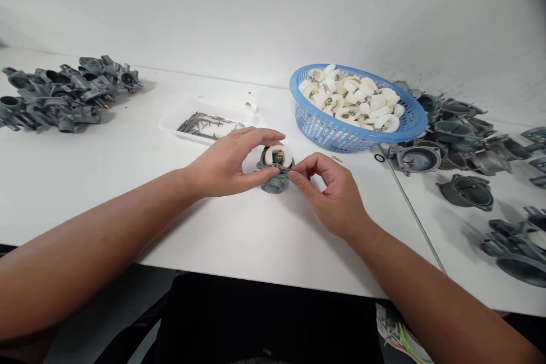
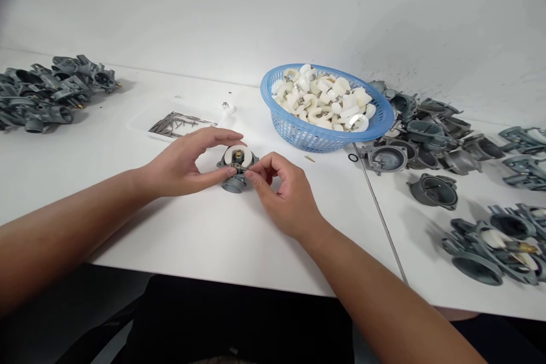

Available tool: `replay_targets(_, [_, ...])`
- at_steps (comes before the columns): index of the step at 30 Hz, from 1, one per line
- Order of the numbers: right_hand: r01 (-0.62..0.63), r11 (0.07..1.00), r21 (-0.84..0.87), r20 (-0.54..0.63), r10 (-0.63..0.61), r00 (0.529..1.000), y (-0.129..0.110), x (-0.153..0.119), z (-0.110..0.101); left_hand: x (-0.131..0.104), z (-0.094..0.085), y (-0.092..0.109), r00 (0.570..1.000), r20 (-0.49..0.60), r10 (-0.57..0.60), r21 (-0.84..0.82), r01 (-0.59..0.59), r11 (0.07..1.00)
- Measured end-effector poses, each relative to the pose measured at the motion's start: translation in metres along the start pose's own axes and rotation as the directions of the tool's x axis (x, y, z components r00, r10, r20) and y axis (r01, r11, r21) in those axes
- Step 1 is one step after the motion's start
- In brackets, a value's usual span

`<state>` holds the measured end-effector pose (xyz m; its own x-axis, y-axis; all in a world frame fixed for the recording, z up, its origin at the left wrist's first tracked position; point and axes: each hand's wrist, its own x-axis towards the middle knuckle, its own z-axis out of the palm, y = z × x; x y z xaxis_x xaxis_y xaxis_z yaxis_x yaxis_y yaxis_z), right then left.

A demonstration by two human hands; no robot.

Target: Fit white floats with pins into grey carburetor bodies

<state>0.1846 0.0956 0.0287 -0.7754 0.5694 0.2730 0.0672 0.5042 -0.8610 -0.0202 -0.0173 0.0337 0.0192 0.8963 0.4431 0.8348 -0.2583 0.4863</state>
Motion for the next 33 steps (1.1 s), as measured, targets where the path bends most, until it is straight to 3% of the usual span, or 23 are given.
replay_targets(9, [0.036, 0.999, -0.011, 0.022, -0.036, 0.999, 0.0027, 0.0013, 0.0012, 0.0051, 0.0007, 0.0025, 1.0, -0.012, -0.006, 0.054, 0.006, 0.999])
replay_targets(33, [0.062, 0.998, 0.001, -0.023, -0.062, 0.998, 0.0022, 0.0008, 0.003, 0.0027, -0.0026, -0.0056, 0.998, 0.063, -0.027, -0.028, 0.029, 0.999])
